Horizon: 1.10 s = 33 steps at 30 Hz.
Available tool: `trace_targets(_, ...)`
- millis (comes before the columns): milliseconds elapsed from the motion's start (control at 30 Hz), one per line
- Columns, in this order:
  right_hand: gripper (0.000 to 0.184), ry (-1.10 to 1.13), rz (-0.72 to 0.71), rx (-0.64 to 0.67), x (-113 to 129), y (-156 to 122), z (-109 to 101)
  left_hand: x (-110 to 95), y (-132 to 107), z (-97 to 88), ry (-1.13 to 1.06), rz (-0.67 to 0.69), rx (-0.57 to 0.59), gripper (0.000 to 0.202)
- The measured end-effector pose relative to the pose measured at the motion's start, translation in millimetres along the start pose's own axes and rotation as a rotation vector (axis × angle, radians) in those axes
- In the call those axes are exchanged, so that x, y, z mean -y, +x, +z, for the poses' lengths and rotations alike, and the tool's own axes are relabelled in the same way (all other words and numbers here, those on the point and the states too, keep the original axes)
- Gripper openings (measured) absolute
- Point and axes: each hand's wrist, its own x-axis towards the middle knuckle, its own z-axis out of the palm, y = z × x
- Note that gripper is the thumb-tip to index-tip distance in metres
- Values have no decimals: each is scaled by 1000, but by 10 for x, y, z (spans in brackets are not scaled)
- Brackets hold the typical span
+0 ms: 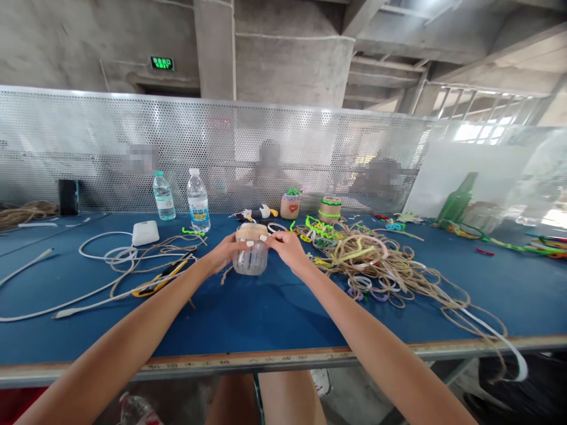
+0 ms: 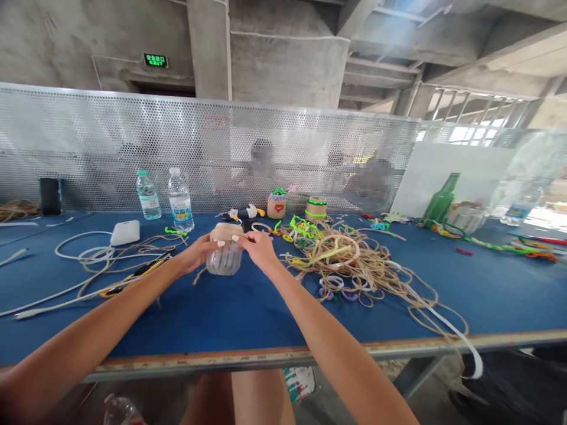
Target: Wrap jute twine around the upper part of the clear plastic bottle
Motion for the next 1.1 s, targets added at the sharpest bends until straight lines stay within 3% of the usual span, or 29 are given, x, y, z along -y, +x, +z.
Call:
trace_targets(233,41,58,36,-10,-34,-26,48,-3,-7,-17,1,-18,144,74)
trace_targets(300,39,81,28,3,-26,-36,62,-16,3,-4,84,1,77,76)
trace_targets(400,35,102,7,0,3,-48,84,-69,22,33,299,82,-114,71)
trace_targets(467,34,89,-9,-8,30,-50,87,-118,30,38,374,111,-144,71)
trace_targets(567,36,8,-9,37,72,-45,53,-187,26,-26,375,122,-78,75)
trace_targets(800,43,-114,26,108,88,-23,-66,-256,-50,-237,319,76,16,54)
trace_targets(1100,41,67,58,205,132,-55,-105,-351,-107,-111,535,154,96,39)
